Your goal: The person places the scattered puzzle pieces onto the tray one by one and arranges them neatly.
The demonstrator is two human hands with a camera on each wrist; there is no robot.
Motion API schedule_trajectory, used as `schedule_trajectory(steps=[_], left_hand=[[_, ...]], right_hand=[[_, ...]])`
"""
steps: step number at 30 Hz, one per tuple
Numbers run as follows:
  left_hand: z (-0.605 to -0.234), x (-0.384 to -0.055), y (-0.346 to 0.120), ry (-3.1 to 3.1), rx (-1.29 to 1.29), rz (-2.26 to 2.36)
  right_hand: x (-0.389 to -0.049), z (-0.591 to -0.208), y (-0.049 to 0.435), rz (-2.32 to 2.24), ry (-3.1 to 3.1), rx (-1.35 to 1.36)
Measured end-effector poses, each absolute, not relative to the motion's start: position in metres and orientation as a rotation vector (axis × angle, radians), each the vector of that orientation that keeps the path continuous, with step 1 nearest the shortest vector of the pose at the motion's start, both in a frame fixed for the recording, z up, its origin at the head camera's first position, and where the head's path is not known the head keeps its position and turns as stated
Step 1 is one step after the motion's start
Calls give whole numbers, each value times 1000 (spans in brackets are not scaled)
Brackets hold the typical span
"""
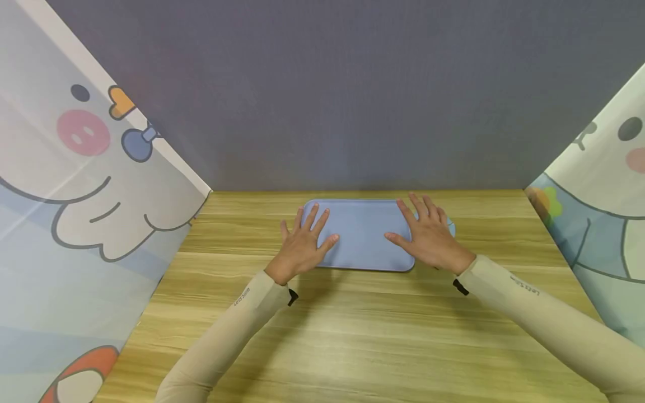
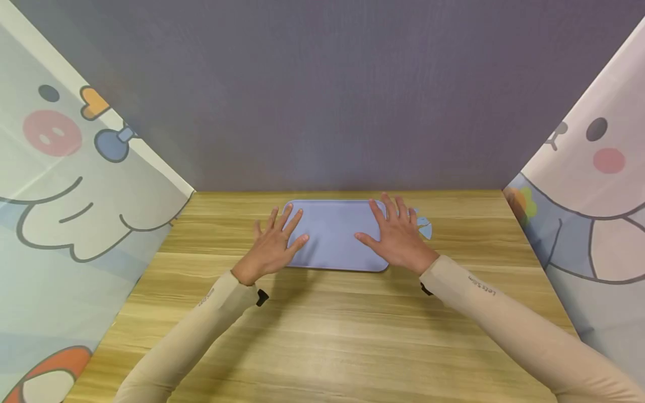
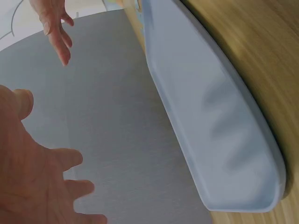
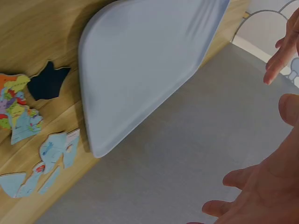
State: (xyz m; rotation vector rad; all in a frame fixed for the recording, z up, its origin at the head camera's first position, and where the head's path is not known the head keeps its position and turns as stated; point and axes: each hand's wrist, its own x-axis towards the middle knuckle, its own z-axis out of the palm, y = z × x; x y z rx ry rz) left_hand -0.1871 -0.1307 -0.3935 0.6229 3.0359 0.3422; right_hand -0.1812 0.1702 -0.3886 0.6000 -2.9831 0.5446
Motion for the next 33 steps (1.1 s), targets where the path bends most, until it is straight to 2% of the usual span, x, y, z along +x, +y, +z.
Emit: schedule_trajectory(steps=[21, 33], left_hand=[[-414, -212, -148, 3021, 526, 417], [-432, -238, -172, 2933, 334, 608]], right_hand=[[-203, -412, 199, 702, -3060, 447], [-224, -435, 233, 771, -3132, 360]])
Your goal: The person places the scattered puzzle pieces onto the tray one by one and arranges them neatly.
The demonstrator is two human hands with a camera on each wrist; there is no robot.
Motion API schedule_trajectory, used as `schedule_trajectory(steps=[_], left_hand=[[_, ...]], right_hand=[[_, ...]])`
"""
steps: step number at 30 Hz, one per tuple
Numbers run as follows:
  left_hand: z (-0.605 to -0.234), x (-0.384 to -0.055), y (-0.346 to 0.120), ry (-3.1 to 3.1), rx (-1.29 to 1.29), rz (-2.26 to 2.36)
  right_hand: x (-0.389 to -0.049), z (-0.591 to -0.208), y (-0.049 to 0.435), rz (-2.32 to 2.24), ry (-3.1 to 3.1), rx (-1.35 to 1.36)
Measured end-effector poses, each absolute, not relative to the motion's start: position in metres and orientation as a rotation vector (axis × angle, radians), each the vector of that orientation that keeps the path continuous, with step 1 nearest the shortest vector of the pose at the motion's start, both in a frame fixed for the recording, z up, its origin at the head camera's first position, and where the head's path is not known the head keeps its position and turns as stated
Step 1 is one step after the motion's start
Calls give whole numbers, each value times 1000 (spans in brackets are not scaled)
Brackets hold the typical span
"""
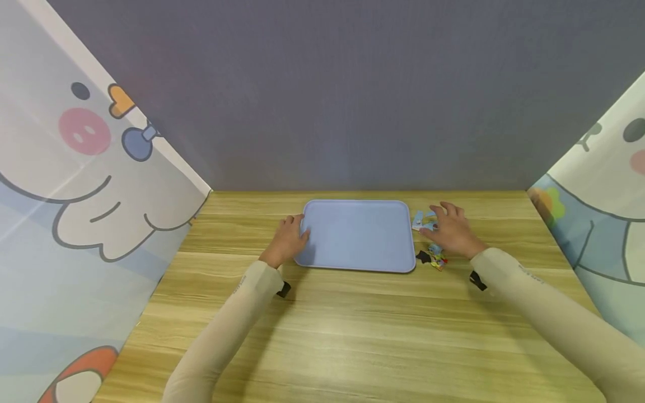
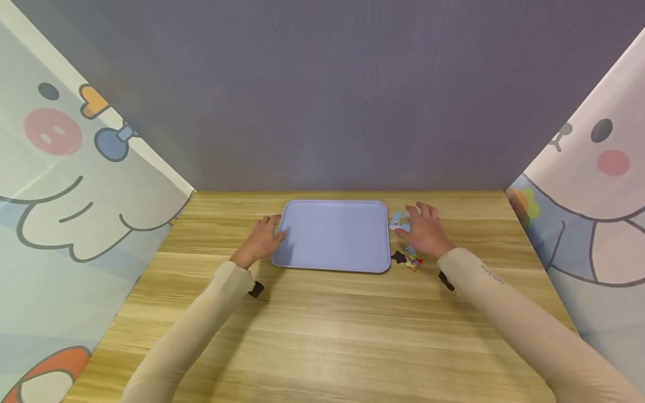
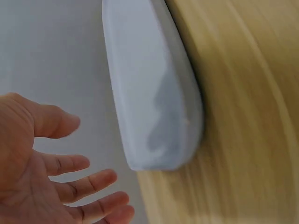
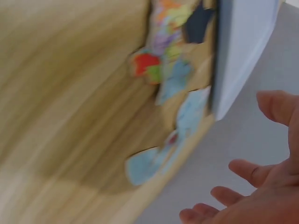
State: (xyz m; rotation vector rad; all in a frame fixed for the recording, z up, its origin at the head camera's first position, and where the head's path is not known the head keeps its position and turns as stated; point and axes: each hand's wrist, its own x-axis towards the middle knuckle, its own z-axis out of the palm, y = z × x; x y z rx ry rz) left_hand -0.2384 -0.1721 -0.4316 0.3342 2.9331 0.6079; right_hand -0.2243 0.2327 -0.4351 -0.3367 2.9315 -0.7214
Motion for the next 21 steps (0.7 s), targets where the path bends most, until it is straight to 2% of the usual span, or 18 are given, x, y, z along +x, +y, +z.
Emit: schedule_trajectory(steps=[11, 21], left_hand=[[-448, -253, -187, 2848, 174, 643], [-453, -256, -185, 2789, 190, 629]], right_hand=[[-240, -454, 252, -704, 2916, -266], [-247, -466, 249, -797, 2952, -324]])
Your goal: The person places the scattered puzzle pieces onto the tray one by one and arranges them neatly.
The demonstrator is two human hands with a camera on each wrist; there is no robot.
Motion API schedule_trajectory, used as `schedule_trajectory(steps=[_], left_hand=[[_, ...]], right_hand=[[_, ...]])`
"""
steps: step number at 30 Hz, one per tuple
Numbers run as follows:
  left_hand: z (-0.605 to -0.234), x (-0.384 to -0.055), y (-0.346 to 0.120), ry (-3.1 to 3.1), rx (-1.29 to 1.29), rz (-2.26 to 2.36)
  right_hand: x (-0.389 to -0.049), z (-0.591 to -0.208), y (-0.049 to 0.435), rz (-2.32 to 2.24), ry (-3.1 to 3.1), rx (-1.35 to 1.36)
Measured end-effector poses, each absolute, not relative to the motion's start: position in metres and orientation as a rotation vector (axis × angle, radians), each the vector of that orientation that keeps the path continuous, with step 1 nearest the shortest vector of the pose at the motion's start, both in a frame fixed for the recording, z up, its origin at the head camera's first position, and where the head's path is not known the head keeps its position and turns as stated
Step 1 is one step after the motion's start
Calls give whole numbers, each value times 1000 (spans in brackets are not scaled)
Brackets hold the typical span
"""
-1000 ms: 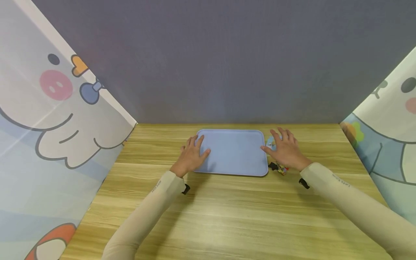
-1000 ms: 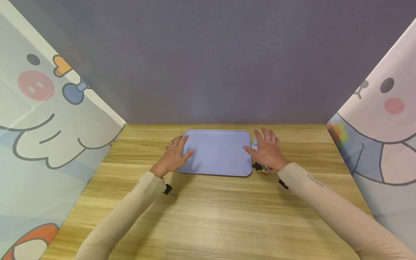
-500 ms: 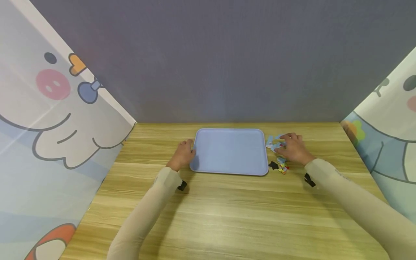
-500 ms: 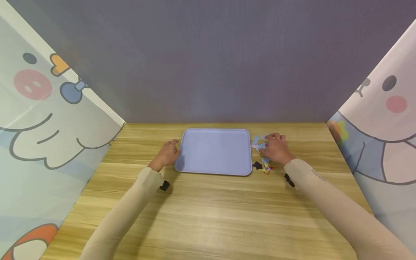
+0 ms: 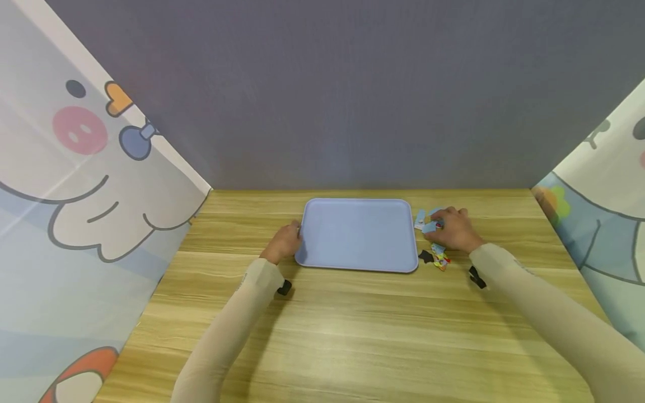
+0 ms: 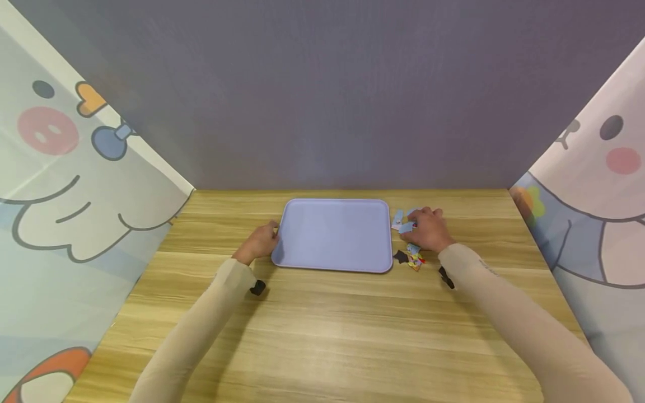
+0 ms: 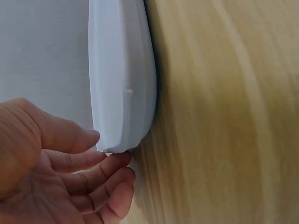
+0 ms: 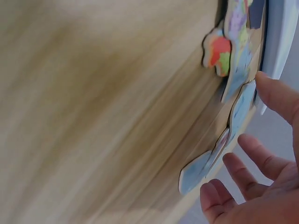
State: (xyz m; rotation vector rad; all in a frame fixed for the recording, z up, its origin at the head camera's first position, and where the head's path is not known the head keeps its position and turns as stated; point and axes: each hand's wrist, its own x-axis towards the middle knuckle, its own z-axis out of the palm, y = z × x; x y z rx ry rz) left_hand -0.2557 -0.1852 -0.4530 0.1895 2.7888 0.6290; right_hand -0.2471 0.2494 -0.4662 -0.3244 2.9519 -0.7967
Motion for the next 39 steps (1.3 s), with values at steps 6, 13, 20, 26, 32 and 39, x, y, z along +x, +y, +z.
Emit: schedule_trajectory(steps=[6, 13, 20, 26, 32, 39], left_hand=[[-456, -258, -185, 2785, 173, 609], [-460, -259, -187, 2777, 170, 617], [-460, -258, -187, 2790, 172, 649], [-461, -257, -188, 2795, 168, 660], [-462, -258, -191, 2758, 140, 722], [-462, -258, -192, 2744, 148, 759]], right_hand=[[-251, -469, 244, -761, 2982, -371], [-249, -467, 242, -831, 3012, -345], [-252, -461, 240, -1040, 3104, -352], [-256, -448, 222, -1139, 3063, -532], [-263, -443, 199, -1144, 3013, -642], [-273, -439, 171, -1119, 2978, -619]])
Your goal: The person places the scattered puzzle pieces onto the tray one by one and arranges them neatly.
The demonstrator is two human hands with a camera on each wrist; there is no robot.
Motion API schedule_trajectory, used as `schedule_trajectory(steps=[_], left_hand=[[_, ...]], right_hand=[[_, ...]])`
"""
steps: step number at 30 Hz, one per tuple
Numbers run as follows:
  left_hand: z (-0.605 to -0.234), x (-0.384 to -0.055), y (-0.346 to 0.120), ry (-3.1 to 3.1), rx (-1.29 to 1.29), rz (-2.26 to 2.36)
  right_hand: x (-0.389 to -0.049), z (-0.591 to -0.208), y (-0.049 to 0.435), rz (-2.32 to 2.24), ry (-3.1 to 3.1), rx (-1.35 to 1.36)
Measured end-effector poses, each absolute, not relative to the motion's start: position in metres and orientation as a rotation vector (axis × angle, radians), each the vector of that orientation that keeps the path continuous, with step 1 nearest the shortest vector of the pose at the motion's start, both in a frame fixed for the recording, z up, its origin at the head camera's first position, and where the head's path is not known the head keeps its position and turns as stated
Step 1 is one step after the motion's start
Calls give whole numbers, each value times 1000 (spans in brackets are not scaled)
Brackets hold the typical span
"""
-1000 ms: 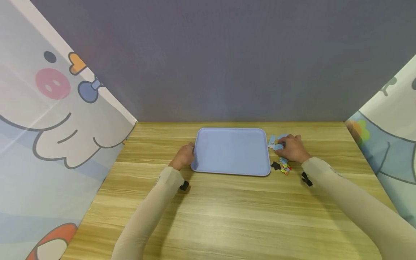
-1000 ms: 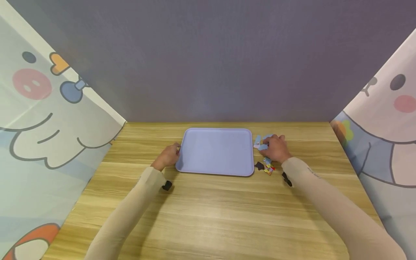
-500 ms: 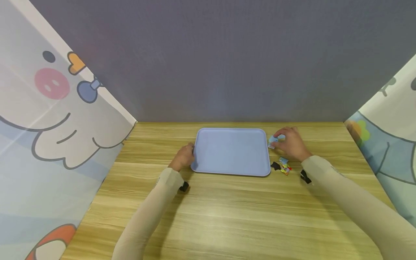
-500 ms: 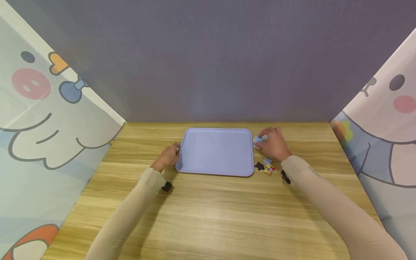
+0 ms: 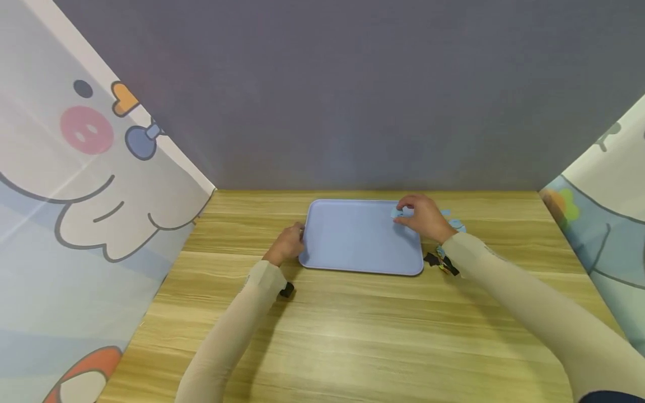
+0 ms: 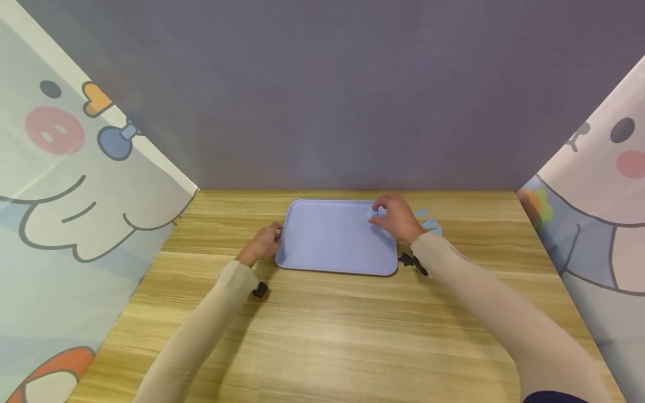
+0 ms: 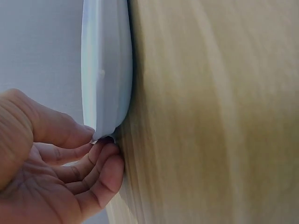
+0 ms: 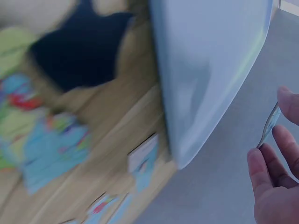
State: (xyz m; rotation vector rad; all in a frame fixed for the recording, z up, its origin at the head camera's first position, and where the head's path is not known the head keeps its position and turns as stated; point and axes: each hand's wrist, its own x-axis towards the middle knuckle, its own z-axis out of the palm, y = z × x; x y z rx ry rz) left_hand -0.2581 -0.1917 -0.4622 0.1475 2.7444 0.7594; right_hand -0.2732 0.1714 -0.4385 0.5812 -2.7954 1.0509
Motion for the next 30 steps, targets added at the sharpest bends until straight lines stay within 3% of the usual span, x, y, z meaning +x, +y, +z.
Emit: schedule_trajectory(steps=[30], left_hand=[[-461, -257, -196, 2723, 193, 783]], right_hand=[[-311, -457, 41, 1224, -2871, 741]])
